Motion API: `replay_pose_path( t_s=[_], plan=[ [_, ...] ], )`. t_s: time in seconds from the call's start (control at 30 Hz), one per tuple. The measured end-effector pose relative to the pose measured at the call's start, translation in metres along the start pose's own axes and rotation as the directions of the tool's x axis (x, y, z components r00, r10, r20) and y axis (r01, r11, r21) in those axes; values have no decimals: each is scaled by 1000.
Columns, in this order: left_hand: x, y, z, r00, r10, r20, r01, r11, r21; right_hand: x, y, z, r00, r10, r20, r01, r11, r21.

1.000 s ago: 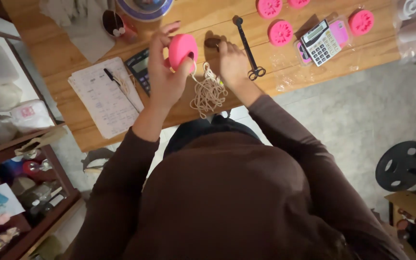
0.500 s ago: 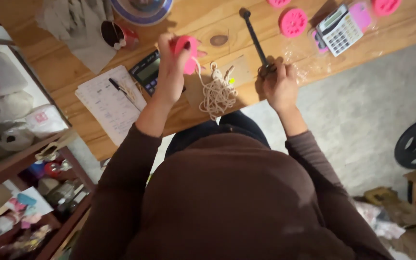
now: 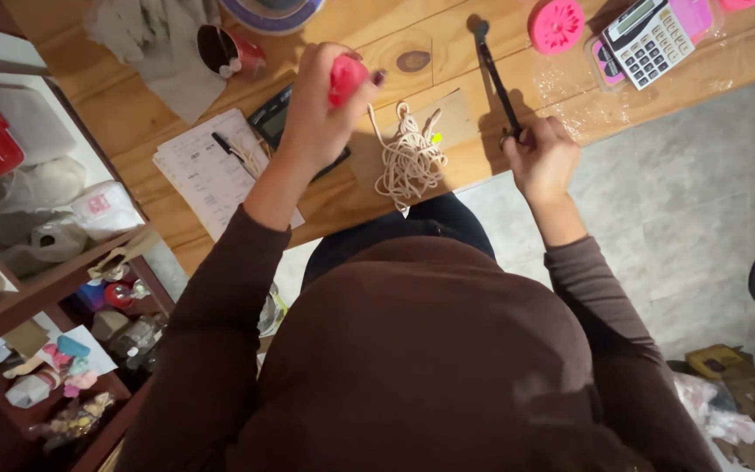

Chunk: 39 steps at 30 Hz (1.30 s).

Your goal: Inserting wicks into silicone flower molds using a needle tool.

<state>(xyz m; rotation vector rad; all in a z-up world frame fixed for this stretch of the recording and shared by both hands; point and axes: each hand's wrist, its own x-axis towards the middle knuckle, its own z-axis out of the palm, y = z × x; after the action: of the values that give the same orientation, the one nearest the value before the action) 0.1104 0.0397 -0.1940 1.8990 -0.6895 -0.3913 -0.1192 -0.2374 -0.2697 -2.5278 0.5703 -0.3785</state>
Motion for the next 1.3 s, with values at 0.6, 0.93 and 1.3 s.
replay_pose_path(
  t_s=[0.6,0.93,1.3],
  plan=[
    [-28,58,1,988,146,-57,-157,901,-405,-3,-18,0,984,160,79,-178,843,508],
    [-41,62,2,969,173,175,30,622,-783,12,18,28,995,-63,-78,51,988,-144],
    [-51,93,10,988,143,62,-12,466,-885,38,-154,-53,936,-154,318,-220,448,866]
  ],
)
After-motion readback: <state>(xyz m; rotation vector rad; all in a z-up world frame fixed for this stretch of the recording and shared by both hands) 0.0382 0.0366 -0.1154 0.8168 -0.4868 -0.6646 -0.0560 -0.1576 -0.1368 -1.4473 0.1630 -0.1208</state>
